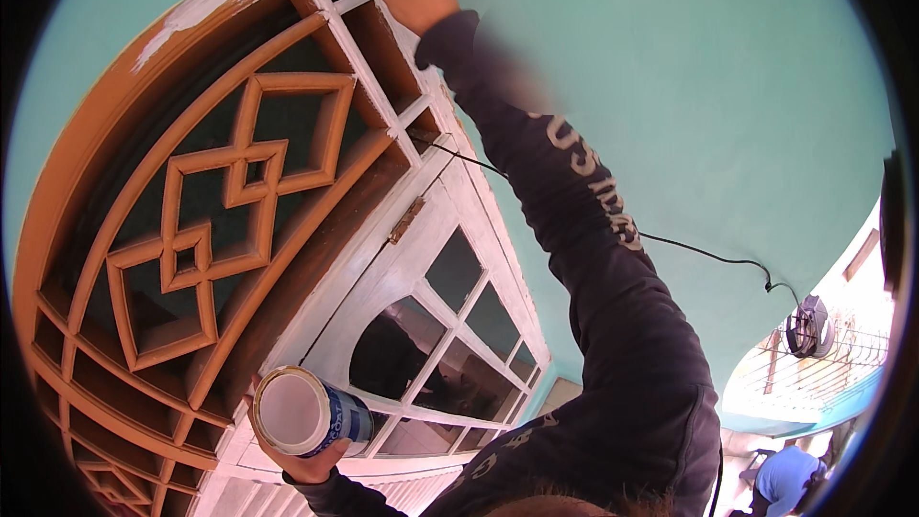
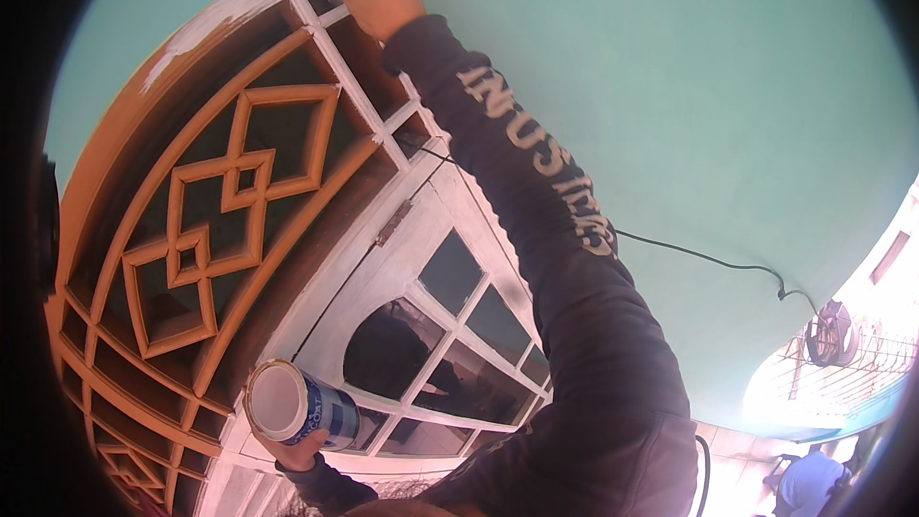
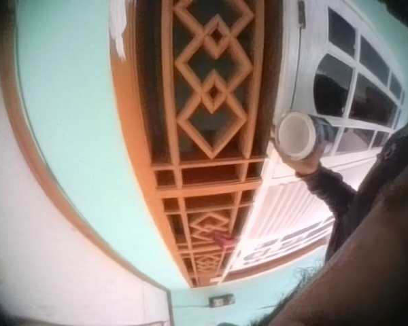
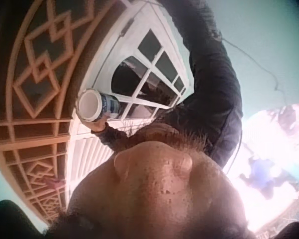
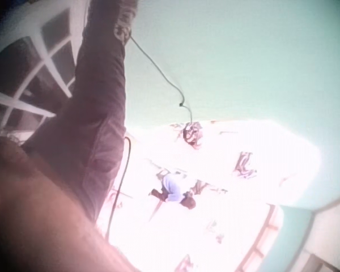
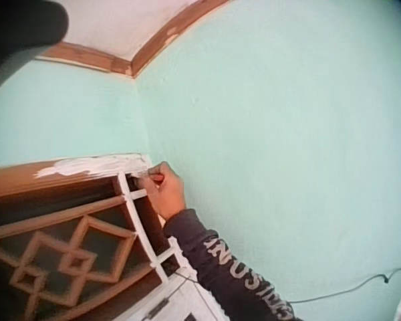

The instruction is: The person paints a wooden lattice structure above a window using a paintbrush and a small paint can. They repeatedly dip the brush into the can and apply white paint to the wooden frame, working along the top edge and into the geometric patterns.

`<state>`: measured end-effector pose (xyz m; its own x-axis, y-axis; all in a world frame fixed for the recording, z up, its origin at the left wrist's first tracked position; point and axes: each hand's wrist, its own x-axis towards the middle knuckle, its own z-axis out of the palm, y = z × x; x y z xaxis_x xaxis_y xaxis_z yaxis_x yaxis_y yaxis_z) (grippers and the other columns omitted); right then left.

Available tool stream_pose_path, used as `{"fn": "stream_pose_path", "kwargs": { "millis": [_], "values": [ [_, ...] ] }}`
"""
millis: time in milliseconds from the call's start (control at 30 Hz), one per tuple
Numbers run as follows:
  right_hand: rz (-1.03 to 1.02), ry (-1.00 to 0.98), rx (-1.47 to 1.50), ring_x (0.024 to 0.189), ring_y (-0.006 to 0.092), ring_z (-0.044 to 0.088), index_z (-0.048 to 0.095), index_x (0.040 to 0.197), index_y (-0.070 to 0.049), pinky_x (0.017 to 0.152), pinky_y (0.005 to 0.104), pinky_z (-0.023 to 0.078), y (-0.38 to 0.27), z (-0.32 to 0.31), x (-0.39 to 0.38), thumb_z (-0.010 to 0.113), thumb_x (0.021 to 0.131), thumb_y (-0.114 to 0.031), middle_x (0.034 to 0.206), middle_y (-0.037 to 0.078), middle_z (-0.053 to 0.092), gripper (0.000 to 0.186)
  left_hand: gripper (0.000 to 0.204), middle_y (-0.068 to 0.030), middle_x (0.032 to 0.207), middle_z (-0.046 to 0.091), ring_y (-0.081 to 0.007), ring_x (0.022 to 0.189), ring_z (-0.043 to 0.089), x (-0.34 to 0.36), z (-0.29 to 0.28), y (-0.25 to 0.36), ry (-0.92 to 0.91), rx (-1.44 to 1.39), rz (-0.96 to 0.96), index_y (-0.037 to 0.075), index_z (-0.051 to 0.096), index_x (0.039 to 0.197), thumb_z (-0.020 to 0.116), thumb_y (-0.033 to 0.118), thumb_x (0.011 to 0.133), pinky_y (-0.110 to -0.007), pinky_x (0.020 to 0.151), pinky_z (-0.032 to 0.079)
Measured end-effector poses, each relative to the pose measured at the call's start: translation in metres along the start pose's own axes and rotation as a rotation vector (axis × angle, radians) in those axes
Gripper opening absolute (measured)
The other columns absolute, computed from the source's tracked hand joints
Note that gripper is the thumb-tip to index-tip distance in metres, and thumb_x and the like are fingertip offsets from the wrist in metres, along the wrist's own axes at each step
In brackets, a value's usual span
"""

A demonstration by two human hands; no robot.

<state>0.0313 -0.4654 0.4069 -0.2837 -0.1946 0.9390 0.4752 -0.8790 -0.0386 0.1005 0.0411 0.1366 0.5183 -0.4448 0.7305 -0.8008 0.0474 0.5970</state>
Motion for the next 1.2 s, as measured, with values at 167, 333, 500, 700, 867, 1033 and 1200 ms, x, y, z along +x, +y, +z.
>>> {"fn": "stream_pose_path", "kwargs": {
  "millis": [167, 333, 500, 700, 867, 1033, 1200],
  "values": [
    [-0.013, 0.057, 0.000, 0.067, 0.0185, 0.064, 0.059, 0.090, 0.002, 0.063, 0.0337, 0.053, -0.013, -0.007, -0.010, 0.071, 0.089, -0.012, 0.075, 0.015, 0.068, 0.018, 0.145, -0.0332, 0.158, 0.030, -0.0415, 0.139, 0.046, 0.002, 0.005, 0.002, 0.008, -0.017, -0.013, -0.003, 0.013, 0.158, 0.094, 0.055, 0.052, -0.050, 0.111, 0.043],
    [0.003, 0.000, 0.046, 0.066, 0.0184, 0.063, 0.057, 0.089, 0.001, 0.062, 0.0344, 0.052, 0.005, 0.006, 0.016, 0.070, 0.090, -0.011, 0.074, 0.015, 0.067, 0.017, 0.146, -0.0332, 0.157, 0.031, -0.0416, 0.138, 0.047, 0.000, 0.003, 0.004, 0.004, 0.038, -0.019, -0.003, 0.013, 0.158, 0.094, 0.056, 0.052, -0.051, 0.111, 0.043],
    [0.019, 0.119, 0.020, 0.067, 0.0126, 0.061, 0.058, 0.088, 0.003, 0.061, 0.0312, 0.051, -0.020, -0.017, -0.008, 0.072, 0.090, -0.013, 0.073, 0.014, 0.067, 0.021, 0.146, -0.0321, 0.157, 0.032, -0.0418, 0.137, 0.048, 0.000, 0.003, 0.004, -0.009, 0.076, 0.009, -0.004, 0.012, 0.158, 0.093, 0.057, 0.053, -0.051, 0.111, 0.043],
    [0.038, 0.057, 0.118, 0.067, 0.0090, 0.055, 0.059, 0.087, 0.003, 0.063, 0.0288, 0.050, 0.001, 0.008, -0.001, 0.072, 0.091, -0.012, 0.070, 0.009, 0.062, 0.021, 0.144, -0.0325, 0.157, 0.031, -0.0422, 0.137, 0.048, 0.002, 0.010, 0.006, 0.008, 0.054, -0.002, -0.002, 0.013, 0.159, 0.093, 0.056, 0.054, -0.051, 0.109, 0.045],
    [0.097, 0.139, 0.062, 0.066, 0.0104, 0.054, 0.058, 0.089, 0.003, 0.062, 0.0291, 0.049, -0.014, -0.011, -0.011, 0.070, 0.090, -0.010, 0.070, 0.009, 0.062, 0.018, 0.144, -0.0316, 0.157, 0.032, -0.0411, 0.136, 0.049, 0.000, 0.008, 0.008, 0.030, 0.040, -0.007, -0.002, 0.014, 0.159, 0.093, 0.057, 0.054, -0.051, 0.110, 0.043],
    [-0.064, 0.129, -0.020, 0.076, 0.0356, 0.070, 0.064, 0.085, -0.001, 0.072, 0.0411, 0.056, 0.018, 0.003, -0.020, 0.076, 0.080, -0.019, 0.080, 0.018, 0.070, 0.023, 0.143, -0.0301, 0.156, 0.035, -0.0402, 0.138, 0.047, -0.004, -0.003, -0.009, 0.024, 0.106, 0.014, -0.003, 0.018, 0.158, 0.092, 0.060, 0.053, -0.051, 0.113, 0.039],
    [-0.061, 0.149, 0.072, 0.073, 0.0349, 0.068, 0.064, 0.084, 0.000, 0.069, 0.0414, 0.055, 0.031, 0.028, 0.003, 0.076, 0.078, -0.017, 0.081, 0.018, 0.069, 0.021, 0.117, -0.0167, 0.136, 0.054, -0.0286, 0.121, 0.057, 0.001, 0.002, 0.002, 0.071, 0.044, 0.024, -0.004, 0.040, 0.145, 0.094, 0.047, 0.054, -0.041, 0.106, 0.044]
  ]
}}
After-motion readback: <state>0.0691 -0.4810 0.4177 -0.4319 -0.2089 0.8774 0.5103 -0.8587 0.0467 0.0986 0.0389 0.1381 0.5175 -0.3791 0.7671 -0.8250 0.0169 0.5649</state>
